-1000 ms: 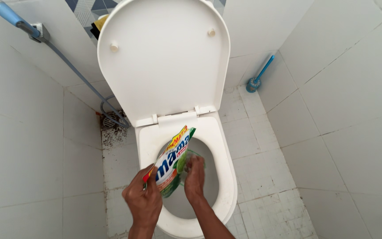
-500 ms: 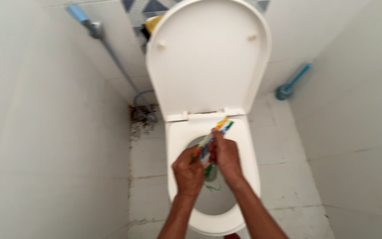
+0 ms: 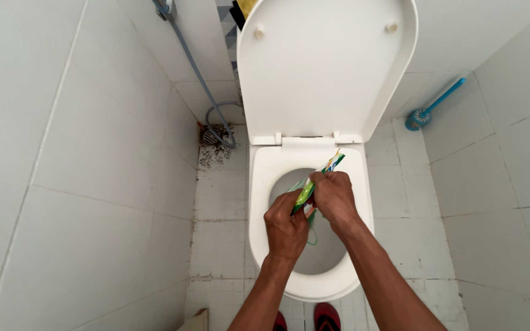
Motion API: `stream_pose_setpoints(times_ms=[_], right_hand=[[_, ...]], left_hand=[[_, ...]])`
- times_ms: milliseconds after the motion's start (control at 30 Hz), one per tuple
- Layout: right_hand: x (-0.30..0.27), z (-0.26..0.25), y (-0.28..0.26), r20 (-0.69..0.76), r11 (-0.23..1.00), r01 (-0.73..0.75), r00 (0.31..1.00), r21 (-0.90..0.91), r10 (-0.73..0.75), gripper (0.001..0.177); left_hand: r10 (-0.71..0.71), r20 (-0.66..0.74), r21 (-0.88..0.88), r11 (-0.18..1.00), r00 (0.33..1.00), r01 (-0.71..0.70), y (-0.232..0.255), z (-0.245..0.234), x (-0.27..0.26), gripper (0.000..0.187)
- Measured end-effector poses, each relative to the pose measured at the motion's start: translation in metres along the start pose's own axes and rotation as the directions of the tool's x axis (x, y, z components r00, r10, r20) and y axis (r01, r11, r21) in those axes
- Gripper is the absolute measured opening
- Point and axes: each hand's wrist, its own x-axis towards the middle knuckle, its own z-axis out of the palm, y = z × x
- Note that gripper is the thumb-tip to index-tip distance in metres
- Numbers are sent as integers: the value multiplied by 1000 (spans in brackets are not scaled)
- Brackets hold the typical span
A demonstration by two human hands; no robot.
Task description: The person cleans a toilet by first wiping the tank with a cloth, then opening the lid. They pour green cleaning powder into the bowl, rinse it with a handheld sprayer, and stir the mixture with a stick.
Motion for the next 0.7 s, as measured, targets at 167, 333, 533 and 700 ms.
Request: stream_pose_setpoints(times_ms=[167, 333, 533, 700], right_hand=[[-14, 4, 20, -17, 995, 80, 997, -64, -81, 38], [-33, -2, 25, -15, 974, 168, 985, -155, -172, 39], [-49, -29, 16, -38, 964, 158, 985, -215, -169, 39], [-65, -60, 1, -57, 963, 93, 992, -252, -110, 36]], left_hand=[[25, 50, 34, 999, 998, -27, 0, -10, -21, 37], [83, 95, 14, 996, 992, -84, 7, -25, -40, 48], [-1, 155, -6, 1000, 988, 2, 1, -27, -53, 48], [-74, 177, -1, 997, 981, 76, 1, -19, -52, 36]])
